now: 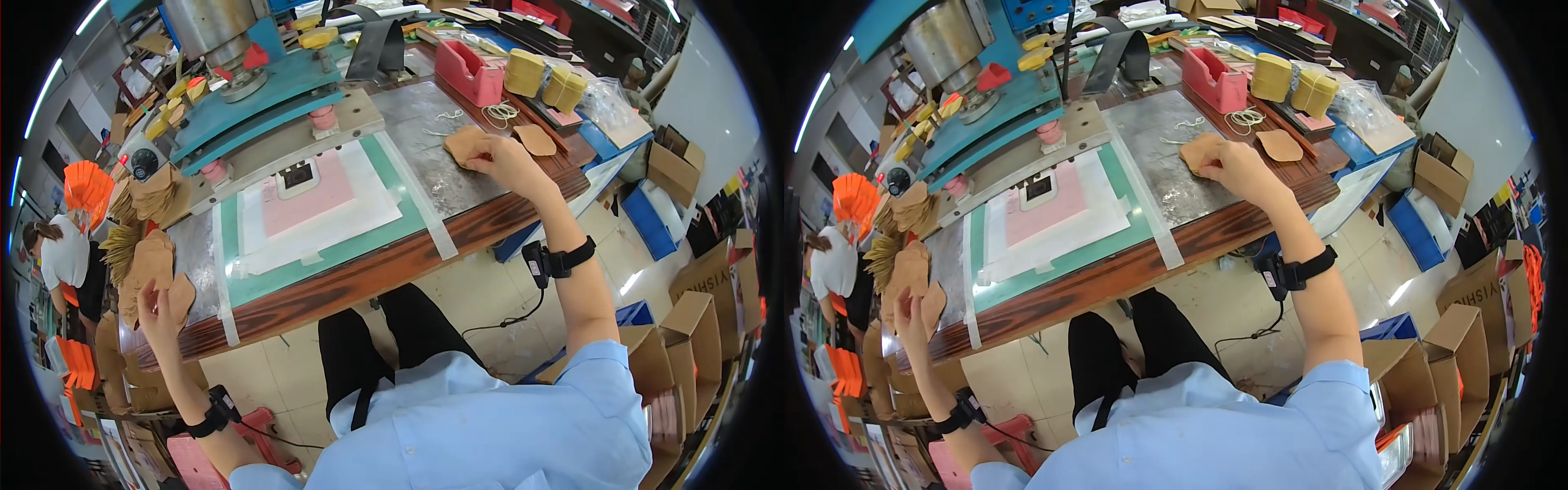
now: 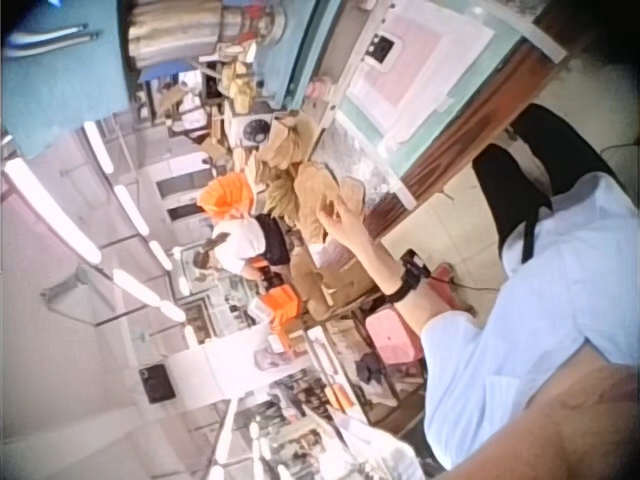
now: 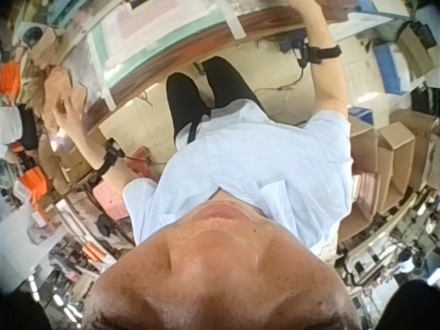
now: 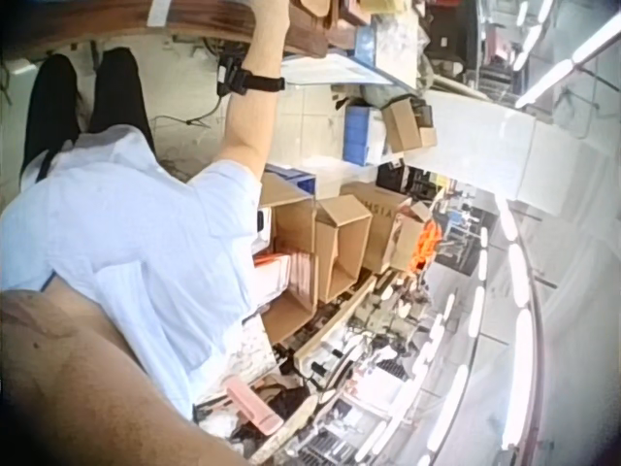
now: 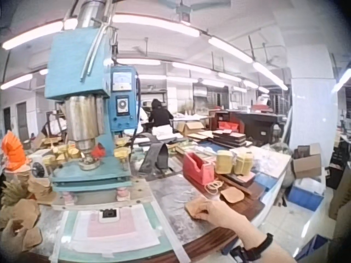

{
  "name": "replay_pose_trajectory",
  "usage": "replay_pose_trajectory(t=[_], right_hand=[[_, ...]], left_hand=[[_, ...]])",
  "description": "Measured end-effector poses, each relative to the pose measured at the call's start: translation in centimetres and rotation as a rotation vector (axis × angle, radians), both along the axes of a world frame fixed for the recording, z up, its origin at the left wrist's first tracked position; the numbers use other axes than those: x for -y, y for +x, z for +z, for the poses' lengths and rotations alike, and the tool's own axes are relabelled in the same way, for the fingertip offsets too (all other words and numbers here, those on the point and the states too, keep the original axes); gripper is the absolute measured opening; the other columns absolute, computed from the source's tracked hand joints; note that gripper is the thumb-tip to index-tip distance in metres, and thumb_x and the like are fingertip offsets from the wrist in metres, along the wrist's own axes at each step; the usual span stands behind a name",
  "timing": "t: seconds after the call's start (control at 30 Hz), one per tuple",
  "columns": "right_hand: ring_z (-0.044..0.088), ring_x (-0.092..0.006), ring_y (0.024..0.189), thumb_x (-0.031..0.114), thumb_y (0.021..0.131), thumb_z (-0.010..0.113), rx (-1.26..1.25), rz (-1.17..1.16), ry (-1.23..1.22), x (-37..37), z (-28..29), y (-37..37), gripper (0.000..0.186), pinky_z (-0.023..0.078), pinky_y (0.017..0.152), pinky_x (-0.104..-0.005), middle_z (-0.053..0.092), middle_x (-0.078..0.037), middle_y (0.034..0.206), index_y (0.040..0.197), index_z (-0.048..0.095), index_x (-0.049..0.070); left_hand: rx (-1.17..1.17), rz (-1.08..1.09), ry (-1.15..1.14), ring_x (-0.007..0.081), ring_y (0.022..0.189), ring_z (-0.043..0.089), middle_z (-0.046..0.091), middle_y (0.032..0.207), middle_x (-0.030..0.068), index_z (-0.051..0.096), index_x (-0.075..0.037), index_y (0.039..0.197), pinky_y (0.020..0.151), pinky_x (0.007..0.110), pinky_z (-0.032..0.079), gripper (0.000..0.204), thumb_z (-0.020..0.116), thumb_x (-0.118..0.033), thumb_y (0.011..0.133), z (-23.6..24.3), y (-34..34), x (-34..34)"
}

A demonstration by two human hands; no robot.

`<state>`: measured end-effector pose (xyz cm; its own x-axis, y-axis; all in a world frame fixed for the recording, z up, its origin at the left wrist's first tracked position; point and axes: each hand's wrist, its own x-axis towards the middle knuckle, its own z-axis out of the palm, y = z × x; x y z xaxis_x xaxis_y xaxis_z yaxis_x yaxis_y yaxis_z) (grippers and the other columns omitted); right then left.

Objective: Operating a stamping machine to shape or emboss leather components in a workshop.

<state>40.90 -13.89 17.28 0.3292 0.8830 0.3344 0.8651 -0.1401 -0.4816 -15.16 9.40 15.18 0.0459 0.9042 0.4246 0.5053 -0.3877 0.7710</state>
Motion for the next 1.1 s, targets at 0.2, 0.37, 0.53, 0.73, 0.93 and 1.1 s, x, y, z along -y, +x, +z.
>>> replay_pose_trajectory(t=[0.2, 0.37, 0.53, 0.73, 0.93, 1.1], right_hand=[[0.061, -0.0292, 0.071, 0.014, 0.076, 0.066, 0.155, 0.044, -0.056, -0.4, -0.1, 1.4, 0.015, 0.048, 0.068, -0.0351, 0.065, -0.016, 0.079, 0.080, 0.069, 0.000], [0.062, -0.0315, 0.067, 0.014, 0.073, 0.064, 0.293, 0.038, -0.091, -0.7, 0.7, 0.4, 0.015, 0.049, 0.065, -0.0374, 0.063, -0.017, 0.071, 0.077, 0.068, 0.001], [0.057, -0.0179, 0.057, 0.015, 0.077, 0.061, -0.005, 0.005, 0.006, -0.7, 0.8, 0.8, 0.018, 0.046, 0.057, -0.0298, 0.060, -0.010, 0.063, 0.080, 0.063, -0.003], [0.061, -0.0252, 0.064, 0.013, 0.082, 0.059, -0.012, 0.184, 0.279, -6.1, 1.5, -11.5, 0.012, 0.047, 0.058, -0.0316, 0.061, -0.015, 0.075, 0.082, 0.057, 0.000], [0.059, -0.0328, 0.083, 0.013, 0.086, 0.054, 0.169, 0.531, 0.105, -9.3, -0.3, -17.1, 0.016, 0.048, 0.073, -0.0397, 0.058, -0.017, 0.091, 0.094, 0.058, 0.000], [0.052, -0.0350, 0.106, 0.017, 0.088, 0.053, 0.213, 0.652, -0.058, -6.4, 0.0, -16.1, 0.033, 0.043, 0.090, -0.0400, 0.054, -0.019, 0.114, 0.111, 0.052, -0.005]], left_hand=[[-0.056, -0.241, 0.027, 0.0172, 0.106, 0.052, 0.053, 0.122, 0.0128, 0.056, 0.000, 0.109, 0.087, 0.029, 0.044, 0.023, 0.057, -0.009, 0.088, 0.5, 6.9, 3.6], [-0.064, -0.364, 0.077, 0.0182, 0.106, 0.053, 0.051, 0.124, 0.0125, 0.057, -0.001, 0.108, 0.086, 0.030, 0.044, 0.022, 0.057, -0.008, 0.087, 0.5, 9.9, 4.8], [-0.027, -0.474, 0.070, 0.0173, 0.101, 0.055, 0.057, 0.115, 0.0101, 0.059, -0.001, 0.104, 0.084, 0.029, 0.045, 0.018, 0.057, -0.008, 0.086, 1.5, 10.8, 6.7], [-0.363, -0.715, -0.093, 0.0185, 0.089, 0.060, 0.065, 0.094, 0.0095, 0.060, -0.001, 0.102, 0.077, 0.028, 0.045, 0.020, 0.059, -0.012, 0.086, 5.5, 14.8, 10.3], [-0.617, -0.798, 0.305, 0.0345, 0.104, 0.053, 0.058, 0.113, 0.0148, 0.054, -0.001, 0.110, 0.087, 0.040, 0.043, 0.031, 0.058, -0.018, 0.085, 4.0, 17.6, 8.5], [-0.743, -0.741, 0.488, 0.0303, 0.116, 0.047, 0.051, 0.126, 0.0145, 0.050, -0.002, 0.120, 0.096, 0.040, 0.038, 0.041, 0.055, -0.025, 0.087, 1.0, 19.6, 8.0]])
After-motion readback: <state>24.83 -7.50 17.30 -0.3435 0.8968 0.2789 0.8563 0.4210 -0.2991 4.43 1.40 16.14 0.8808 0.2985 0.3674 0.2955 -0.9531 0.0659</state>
